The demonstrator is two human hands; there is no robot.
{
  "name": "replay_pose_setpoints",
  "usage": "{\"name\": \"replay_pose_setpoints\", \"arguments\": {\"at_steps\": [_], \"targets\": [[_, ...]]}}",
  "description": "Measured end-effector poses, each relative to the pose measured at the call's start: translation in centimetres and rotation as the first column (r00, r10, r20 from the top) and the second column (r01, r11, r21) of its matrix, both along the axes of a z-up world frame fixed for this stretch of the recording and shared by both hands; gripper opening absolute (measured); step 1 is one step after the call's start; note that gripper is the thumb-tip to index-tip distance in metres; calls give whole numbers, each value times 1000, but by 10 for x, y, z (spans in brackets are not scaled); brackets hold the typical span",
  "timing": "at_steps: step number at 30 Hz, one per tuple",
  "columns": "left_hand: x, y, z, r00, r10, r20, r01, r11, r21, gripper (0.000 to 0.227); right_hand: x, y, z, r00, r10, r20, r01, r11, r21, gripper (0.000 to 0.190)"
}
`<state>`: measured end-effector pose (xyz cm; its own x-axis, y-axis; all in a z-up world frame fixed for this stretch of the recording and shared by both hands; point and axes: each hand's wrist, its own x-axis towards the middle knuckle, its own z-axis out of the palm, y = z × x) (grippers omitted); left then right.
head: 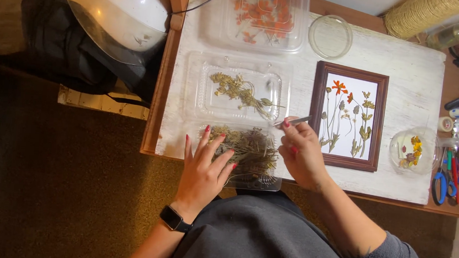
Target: Creating a botanical art piece by arranging dried flowers and stems within a frame.
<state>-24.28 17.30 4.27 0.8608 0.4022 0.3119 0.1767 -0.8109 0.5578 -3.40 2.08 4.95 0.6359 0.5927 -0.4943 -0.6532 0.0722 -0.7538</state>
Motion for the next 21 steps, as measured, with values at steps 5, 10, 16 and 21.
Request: {"name": "replay_pose_setpoints", "arguments": {"at_steps": [5,10,16,21], "targets": [[-13,10,-13,999,38,-7,-38,999,-23,27,42,7,9,1000,-4,22,5,999,-37,6],[-35,32,-1,970,230,74,-218,965,-146,21,71,42,17,839,265,475,-119,942,-314,11],[-47,34,5,914,391,107,-360,904,-230,19,71,82,21,290,627,723,-69,767,-638,18],[-53,29,4,917,384,106,-351,905,-241,16,70,84,5,283,666,690,-87,734,-673,17]]}}
